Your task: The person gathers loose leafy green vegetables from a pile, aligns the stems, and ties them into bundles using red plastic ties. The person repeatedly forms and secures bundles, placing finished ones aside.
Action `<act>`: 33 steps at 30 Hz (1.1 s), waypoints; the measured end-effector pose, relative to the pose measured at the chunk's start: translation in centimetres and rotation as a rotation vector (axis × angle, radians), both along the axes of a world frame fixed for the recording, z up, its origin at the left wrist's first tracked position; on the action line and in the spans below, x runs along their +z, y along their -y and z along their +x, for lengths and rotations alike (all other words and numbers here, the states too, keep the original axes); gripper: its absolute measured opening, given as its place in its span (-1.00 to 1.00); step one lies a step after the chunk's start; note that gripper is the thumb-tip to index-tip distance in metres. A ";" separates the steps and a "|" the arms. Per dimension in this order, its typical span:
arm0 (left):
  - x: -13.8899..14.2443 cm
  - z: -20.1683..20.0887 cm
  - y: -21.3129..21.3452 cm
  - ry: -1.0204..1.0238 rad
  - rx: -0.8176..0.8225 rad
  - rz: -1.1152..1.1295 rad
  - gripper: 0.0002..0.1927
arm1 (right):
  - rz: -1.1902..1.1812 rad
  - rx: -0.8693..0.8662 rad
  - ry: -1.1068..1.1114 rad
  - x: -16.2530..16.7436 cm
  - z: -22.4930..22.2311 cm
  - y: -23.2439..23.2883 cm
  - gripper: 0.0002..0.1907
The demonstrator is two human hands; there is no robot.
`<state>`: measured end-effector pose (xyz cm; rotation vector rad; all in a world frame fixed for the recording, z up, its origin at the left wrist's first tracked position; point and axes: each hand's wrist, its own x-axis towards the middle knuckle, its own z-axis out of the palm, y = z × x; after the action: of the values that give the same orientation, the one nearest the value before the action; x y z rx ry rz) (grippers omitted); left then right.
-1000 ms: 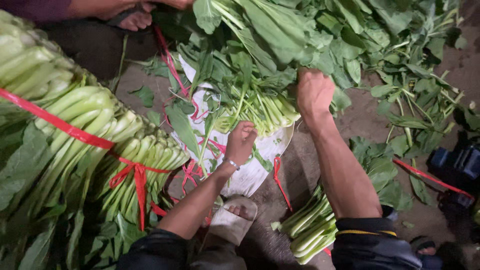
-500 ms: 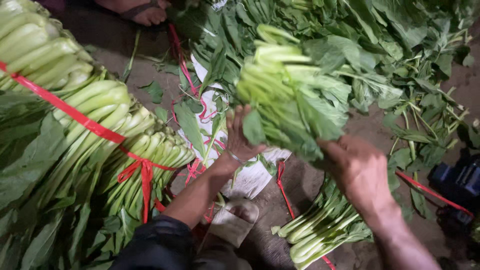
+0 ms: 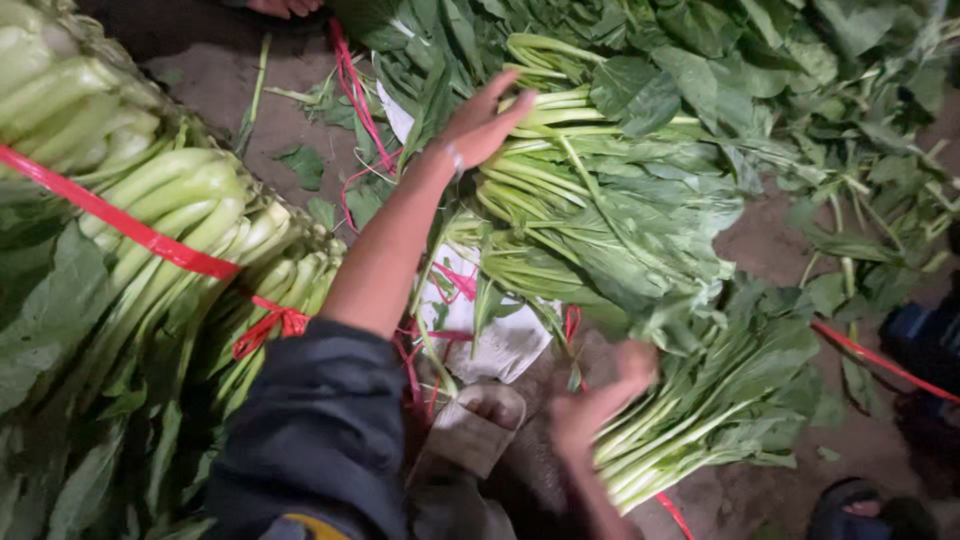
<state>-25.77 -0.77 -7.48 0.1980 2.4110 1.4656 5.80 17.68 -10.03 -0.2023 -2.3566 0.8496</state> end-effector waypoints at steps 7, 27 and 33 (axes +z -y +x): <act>1.7 -3.4 -1.9 0.095 -0.318 -0.308 0.26 | -1.435 -0.258 0.486 -7.9 -4.1 9.3 -0.55; 4.7 2.8 -2.3 0.258 -0.504 -0.008 -0.32 | -2.301 0.013 0.043 -0.9 -8.9 6.1 -0.23; 7.6 12.4 -4.0 0.286 -0.323 0.014 -0.34 | -2.099 -0.104 0.216 7.6 -3.0 0.4 -0.18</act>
<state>-13.41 3.25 0.14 0.3392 2.0317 1.2690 2.81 17.23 -2.41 -1.1534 -0.5738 2.8204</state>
